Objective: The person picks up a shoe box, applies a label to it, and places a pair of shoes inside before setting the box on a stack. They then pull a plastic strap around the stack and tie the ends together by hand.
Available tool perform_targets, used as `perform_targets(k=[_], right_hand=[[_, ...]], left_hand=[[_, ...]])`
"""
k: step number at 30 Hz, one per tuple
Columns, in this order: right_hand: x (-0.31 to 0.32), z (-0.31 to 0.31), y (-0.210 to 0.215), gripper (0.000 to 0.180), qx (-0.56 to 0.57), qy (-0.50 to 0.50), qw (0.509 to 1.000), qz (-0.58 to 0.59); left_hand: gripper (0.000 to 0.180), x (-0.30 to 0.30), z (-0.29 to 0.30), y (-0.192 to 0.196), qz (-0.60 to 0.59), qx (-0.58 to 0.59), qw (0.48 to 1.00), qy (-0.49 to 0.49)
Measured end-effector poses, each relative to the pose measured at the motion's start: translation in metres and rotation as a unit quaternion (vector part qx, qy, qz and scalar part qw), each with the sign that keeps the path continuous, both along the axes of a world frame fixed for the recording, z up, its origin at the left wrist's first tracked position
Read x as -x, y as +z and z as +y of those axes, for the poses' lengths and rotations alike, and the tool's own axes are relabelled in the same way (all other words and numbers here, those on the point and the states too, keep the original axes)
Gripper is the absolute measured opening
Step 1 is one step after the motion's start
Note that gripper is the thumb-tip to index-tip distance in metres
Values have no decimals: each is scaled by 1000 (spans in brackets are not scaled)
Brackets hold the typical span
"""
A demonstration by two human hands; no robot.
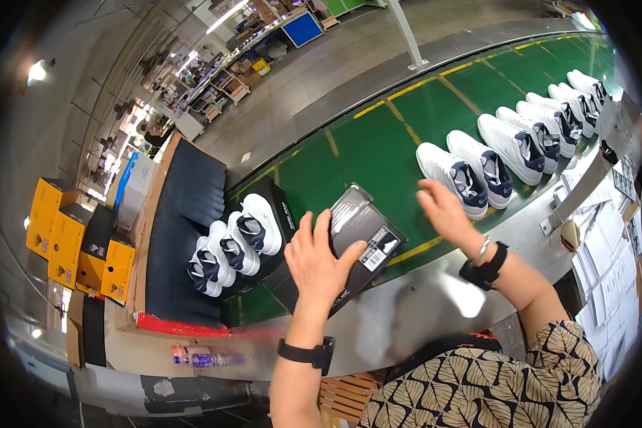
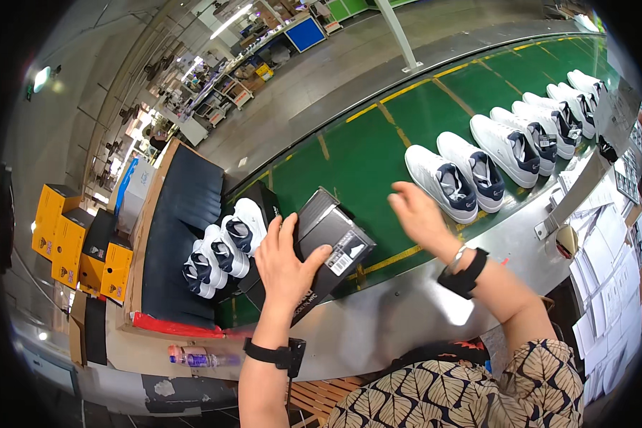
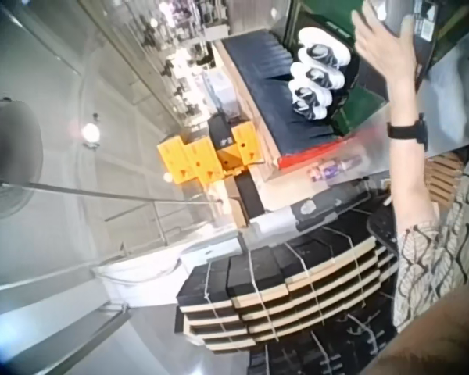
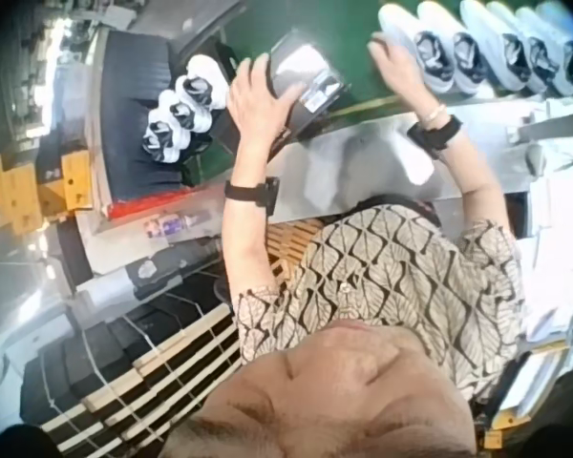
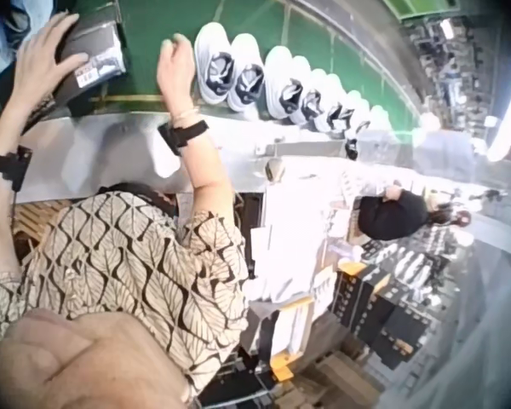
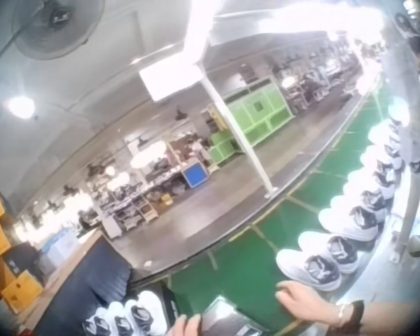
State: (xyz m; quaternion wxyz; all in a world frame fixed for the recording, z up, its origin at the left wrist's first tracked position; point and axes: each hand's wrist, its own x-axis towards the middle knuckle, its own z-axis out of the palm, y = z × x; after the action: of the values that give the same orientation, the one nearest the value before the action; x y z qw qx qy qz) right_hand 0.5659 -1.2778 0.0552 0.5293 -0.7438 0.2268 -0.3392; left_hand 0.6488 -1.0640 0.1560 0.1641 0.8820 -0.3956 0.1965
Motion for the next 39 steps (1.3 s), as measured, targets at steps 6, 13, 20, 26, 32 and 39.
perform_targets(k=[6,13,20,26,32,39], right_hand=[[70,-90,-58,29,232,-80,944,221],[106,-128,-74,45,370,-76,887,266],[73,-151,-83,41,379,62,791,477],[64,-170,-80,20,394,115,804,430],[-4,-133,-29,31,195,162,930,267],[-131,-46,19,20,54,329,937,107]], left_hand=[[48,-14,-15,-2,-16,40,998,-35],[30,-55,13,15,-116,140,983,-2],[29,-57,-23,-32,-186,-75,978,-49],[27,-9,54,-156,31,-111,992,51],[27,127,184,-226,175,-19,938,300],[14,300,222,-256,251,23,833,493]])
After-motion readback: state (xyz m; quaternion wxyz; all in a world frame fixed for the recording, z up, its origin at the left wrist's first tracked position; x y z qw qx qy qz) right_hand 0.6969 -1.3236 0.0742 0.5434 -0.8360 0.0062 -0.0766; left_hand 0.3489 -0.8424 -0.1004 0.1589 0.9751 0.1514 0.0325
